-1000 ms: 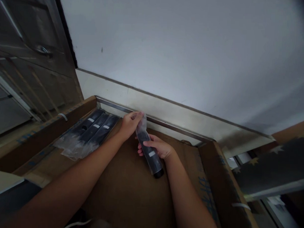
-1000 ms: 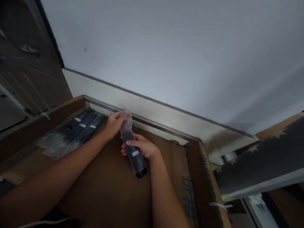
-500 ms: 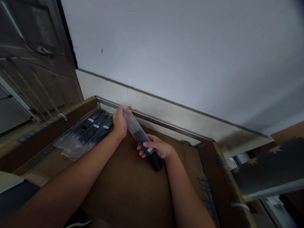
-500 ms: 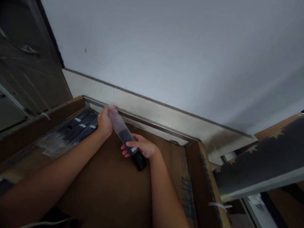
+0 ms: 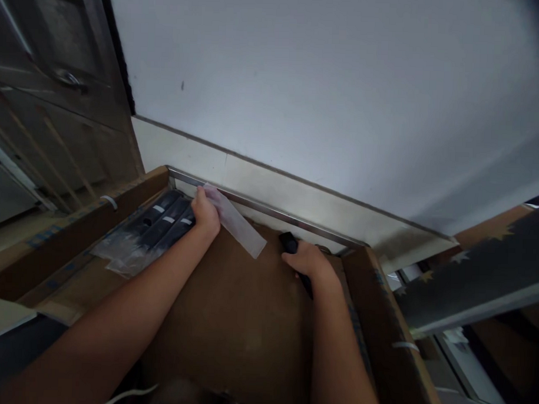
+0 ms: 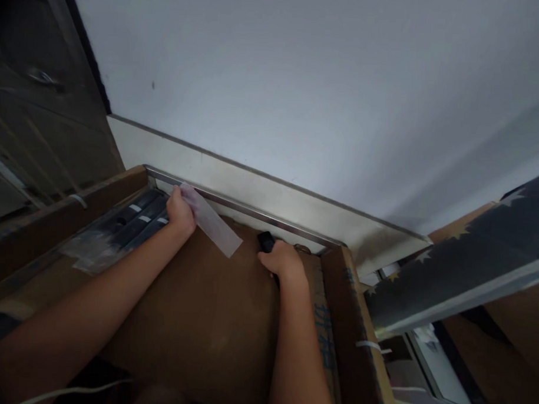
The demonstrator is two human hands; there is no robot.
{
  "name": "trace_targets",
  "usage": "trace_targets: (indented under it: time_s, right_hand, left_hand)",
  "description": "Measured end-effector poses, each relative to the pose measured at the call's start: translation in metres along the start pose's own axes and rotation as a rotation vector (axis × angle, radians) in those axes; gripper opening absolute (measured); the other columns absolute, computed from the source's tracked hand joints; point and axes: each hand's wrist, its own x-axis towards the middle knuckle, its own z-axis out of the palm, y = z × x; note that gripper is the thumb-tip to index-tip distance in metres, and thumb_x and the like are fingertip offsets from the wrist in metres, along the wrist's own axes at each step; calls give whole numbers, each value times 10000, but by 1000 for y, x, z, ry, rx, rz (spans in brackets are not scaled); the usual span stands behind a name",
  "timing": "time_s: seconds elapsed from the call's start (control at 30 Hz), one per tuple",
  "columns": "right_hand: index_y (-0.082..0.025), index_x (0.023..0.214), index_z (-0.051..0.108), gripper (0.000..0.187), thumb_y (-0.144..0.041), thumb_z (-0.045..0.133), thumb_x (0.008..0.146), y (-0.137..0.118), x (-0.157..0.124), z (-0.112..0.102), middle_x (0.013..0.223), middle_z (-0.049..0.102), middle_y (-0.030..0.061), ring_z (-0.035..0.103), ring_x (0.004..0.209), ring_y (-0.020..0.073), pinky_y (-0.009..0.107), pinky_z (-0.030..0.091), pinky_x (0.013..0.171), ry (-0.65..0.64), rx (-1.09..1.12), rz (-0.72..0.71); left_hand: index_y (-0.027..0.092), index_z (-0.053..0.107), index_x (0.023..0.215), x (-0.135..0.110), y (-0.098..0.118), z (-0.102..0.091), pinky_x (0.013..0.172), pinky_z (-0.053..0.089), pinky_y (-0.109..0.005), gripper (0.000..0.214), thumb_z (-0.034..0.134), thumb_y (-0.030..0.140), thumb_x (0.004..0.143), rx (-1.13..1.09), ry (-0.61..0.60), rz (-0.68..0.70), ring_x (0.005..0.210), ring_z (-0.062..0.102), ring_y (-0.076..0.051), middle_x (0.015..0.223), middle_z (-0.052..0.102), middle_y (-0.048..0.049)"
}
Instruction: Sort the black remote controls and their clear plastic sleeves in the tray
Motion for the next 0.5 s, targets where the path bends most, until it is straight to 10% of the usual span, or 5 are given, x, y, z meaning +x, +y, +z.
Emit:
trace_targets:
  time_s: [0.17,0.4,0.5]
  right_hand:
    - [-32,1344,507,586,-400,590,896,19,-5,-10,1332,616,289,622,1248,366,427,503,1003,122,-169,328]
    - [-74,1409,447,561,-320,562,918,39,-9,-21,1352,580,287,602,1276,359,457,512,993,106,-178,449]
    - [-79,1417,457,569,-340,561,922,40,-6,-18,1393,519,298,571,1298,383,467,504,1004,198,-210,465]
  left_hand:
    - [178,588,711,-26,-18,-1,585,432,-239,268,590,369,899,45,-159,-25,582,542,-113,658,577,24]
    - [200,549,609,-66,-42,-8,471,308,-248,395,595,489,876,446,-906,18,460,413,-107,498,451,46]
    - [198,546,617,-69,-43,-8,483,288,-248,379,564,468,882,547,-1028,41,477,388,-104,507,428,52]
